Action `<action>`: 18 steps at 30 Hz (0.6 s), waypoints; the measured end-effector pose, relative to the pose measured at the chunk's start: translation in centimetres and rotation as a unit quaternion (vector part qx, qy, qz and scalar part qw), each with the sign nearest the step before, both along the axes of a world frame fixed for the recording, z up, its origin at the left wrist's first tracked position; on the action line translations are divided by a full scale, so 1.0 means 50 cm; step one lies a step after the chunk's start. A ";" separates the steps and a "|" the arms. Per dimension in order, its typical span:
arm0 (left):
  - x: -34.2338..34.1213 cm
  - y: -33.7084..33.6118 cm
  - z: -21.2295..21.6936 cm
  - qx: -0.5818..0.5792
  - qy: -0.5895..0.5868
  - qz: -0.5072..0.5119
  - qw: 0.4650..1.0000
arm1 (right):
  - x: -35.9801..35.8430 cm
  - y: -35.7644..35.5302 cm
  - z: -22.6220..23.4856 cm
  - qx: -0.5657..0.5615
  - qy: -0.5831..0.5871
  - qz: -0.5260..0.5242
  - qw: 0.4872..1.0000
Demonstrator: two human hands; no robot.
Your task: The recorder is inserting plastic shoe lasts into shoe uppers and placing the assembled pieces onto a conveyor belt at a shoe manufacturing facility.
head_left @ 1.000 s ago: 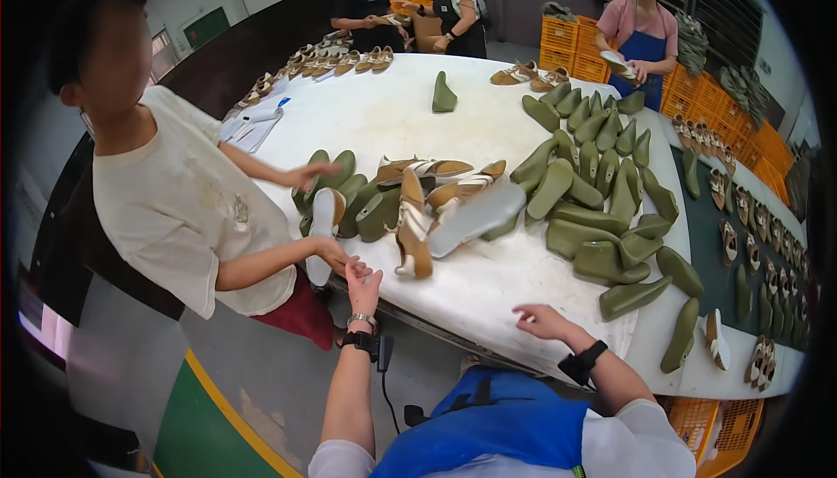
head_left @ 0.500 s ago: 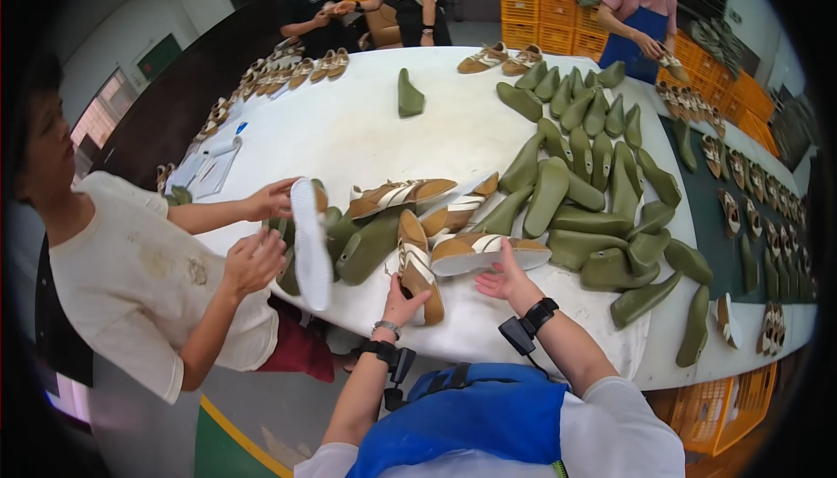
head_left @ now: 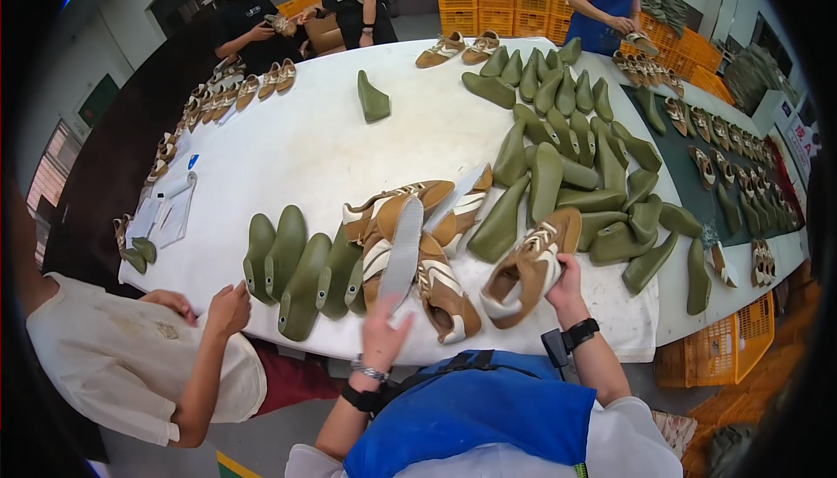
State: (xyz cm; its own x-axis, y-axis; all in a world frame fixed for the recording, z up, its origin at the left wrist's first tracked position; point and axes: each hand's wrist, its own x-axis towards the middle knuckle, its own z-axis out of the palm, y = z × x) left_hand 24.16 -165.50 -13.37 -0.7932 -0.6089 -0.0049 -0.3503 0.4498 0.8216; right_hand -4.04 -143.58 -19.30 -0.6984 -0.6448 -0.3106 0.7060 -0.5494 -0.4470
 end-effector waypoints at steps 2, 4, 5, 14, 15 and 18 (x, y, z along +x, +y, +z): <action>0.009 -0.071 0.011 -0.122 0.084 0.112 0.983 | 0.002 -0.019 0.037 -0.019 -0.002 0.097 0.995; -0.039 -0.132 -0.002 -0.190 0.145 0.155 0.959 | 0.017 -0.064 0.053 0.043 0.032 0.189 0.981; -0.072 -0.156 -0.008 -0.190 0.166 0.157 0.955 | 0.028 -0.090 0.058 0.076 0.038 0.260 0.962; -0.072 -0.263 0.225 0.125 0.266 0.023 0.956 | 0.116 -0.204 0.072 0.237 0.249 0.467 0.815; -0.057 -0.258 0.278 0.129 0.298 0.016 0.946 | 0.118 -0.203 0.067 0.226 0.209 0.482 0.820; -0.029 -0.270 0.322 0.003 0.264 -0.013 0.965 | 0.100 -0.236 0.020 0.315 0.272 0.520 0.746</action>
